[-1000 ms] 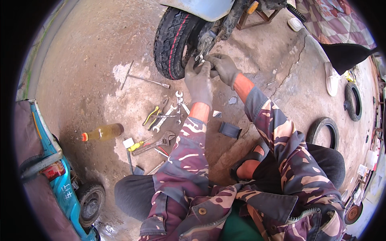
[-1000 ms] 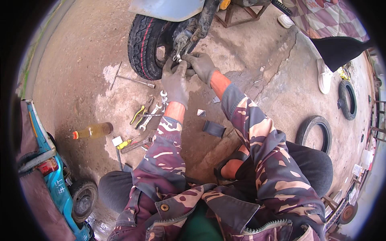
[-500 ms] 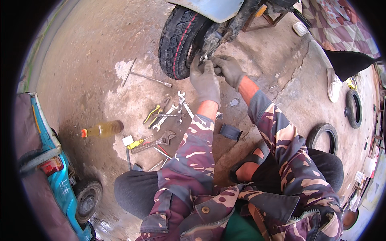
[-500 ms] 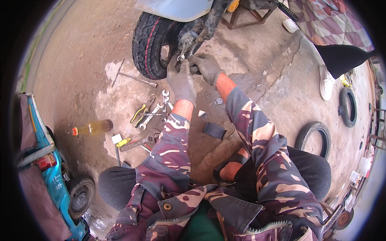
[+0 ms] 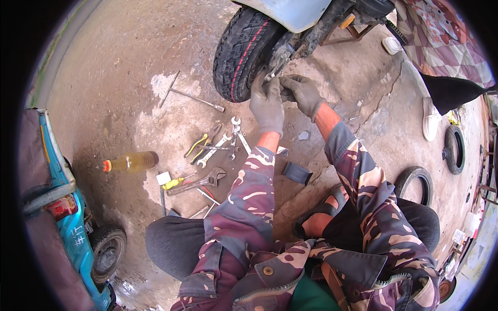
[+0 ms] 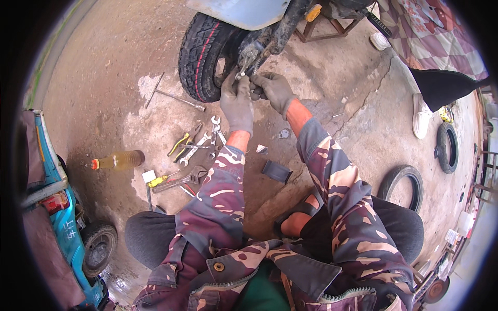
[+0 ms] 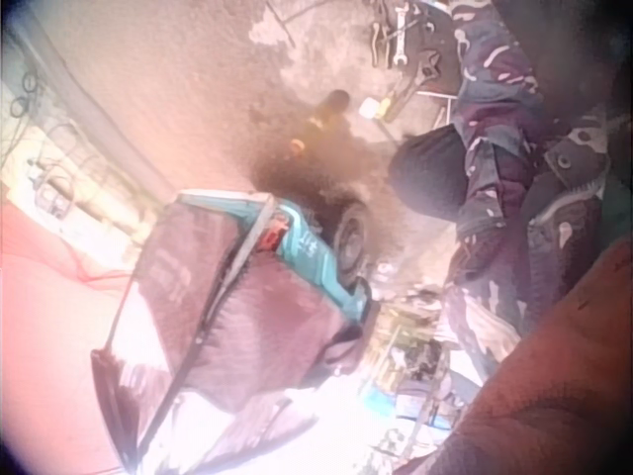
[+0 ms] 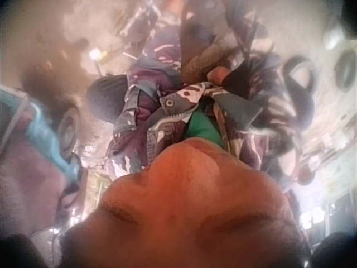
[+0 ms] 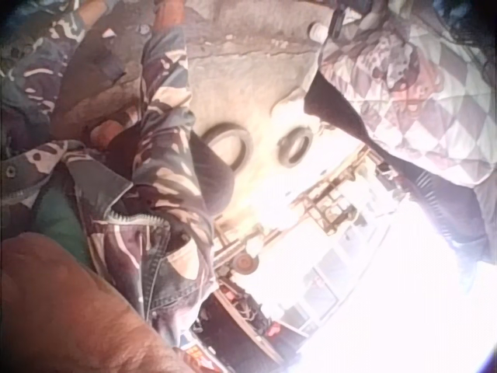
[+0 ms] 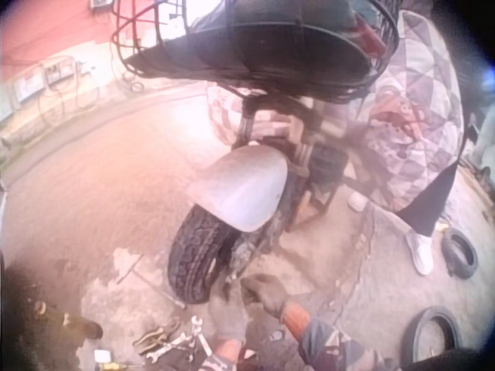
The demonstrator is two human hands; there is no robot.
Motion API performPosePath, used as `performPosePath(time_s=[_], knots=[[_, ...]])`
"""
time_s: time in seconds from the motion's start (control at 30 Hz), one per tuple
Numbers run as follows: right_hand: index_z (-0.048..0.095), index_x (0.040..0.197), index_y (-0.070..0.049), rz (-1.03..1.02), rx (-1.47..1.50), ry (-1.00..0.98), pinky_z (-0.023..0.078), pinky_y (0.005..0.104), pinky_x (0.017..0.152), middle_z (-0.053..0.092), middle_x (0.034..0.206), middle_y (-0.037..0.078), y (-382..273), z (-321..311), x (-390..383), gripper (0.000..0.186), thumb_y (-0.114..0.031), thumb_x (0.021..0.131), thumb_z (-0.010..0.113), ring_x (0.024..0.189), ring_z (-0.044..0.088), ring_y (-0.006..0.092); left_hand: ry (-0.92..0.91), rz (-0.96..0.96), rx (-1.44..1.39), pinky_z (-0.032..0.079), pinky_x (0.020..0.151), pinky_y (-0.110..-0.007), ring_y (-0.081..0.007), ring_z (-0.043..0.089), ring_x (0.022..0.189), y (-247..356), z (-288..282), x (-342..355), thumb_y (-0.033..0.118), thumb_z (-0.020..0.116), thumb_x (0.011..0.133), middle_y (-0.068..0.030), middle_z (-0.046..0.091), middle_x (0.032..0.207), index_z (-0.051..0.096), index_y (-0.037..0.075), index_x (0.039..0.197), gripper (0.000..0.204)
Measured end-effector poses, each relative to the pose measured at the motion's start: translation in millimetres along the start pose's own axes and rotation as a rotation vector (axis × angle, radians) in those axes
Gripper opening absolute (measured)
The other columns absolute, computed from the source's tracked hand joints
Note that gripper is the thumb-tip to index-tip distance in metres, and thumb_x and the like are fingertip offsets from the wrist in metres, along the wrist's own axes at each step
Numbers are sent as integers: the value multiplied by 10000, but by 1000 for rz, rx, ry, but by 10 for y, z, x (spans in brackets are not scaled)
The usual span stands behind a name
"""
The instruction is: The person works on the front wheel of a scooter, using a wrench to loosen and tighten bolts, then applies liquid from a bottle to the tire valve and checks the wheel. Tools and spare tires are visible on the ground.
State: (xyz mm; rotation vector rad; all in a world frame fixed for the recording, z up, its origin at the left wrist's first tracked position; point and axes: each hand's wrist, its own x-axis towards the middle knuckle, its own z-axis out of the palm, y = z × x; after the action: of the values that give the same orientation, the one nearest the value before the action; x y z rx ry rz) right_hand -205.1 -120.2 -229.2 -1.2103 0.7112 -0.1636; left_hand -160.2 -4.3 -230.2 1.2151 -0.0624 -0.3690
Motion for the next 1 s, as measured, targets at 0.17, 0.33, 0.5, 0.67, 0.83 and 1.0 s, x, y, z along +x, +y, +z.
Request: performPosePath(time_s=[0.17,0.33,0.5,0.67,0.83,1.0], knots=[[734,1092,13,-10,-37,-9,536,258,672,744,896,57,20,-1,52,286,-258,1003,716,744,696,132,-10,10,-130,508,605,-216,-59,599,712,8,19,-35,17,682,1005,-37,675,963,561,-54,1417,435],[745,1097,2,-13,-68,0,525,257,671,746,898,46,-11,18,37,301,-279,991,727,743,687,117,51,32,-101,488,580,-229,-63,587,678,85,80,-41,-20,666,996,-27,659,920,575,-55,1398,414],[754,1110,-3,11,-82,12,510,250,657,748,901,35,-15,-9,21,323,-301,985,733,733,668,103,83,-34,-82,476,533,-241,-85,608,624,180,129,-65,-37,633,1006,-67,689,974,573,-54,1380,379],[757,1108,-7,14,-75,-14,487,235,625,740,888,22,22,-44,72,321,-303,985,735,726,649,85,99,-29,-126,475,531,-238,-94,624,626,187,183,-102,-27,620,1022,-98,704,1017,542,-48,1402,389],[748,1105,-10,23,-59,-20,489,235,620,738,877,23,28,-95,68,315,-302,987,738,725,660,91,113,-49,-150,474,533,-237,-90,625,637,121,185,-108,0,643,1026,-90,705,998,543,-44,1398,388],[727,1122,2,34,-51,-42,505,243,629,746,909,44,17,-113,64,317,-285,988,744,735,682,106,147,-135,-57,486,525,-237,-83,622,632,109,131,-105,55,711,1008,-53,702,910,608,-48,1276,305]])
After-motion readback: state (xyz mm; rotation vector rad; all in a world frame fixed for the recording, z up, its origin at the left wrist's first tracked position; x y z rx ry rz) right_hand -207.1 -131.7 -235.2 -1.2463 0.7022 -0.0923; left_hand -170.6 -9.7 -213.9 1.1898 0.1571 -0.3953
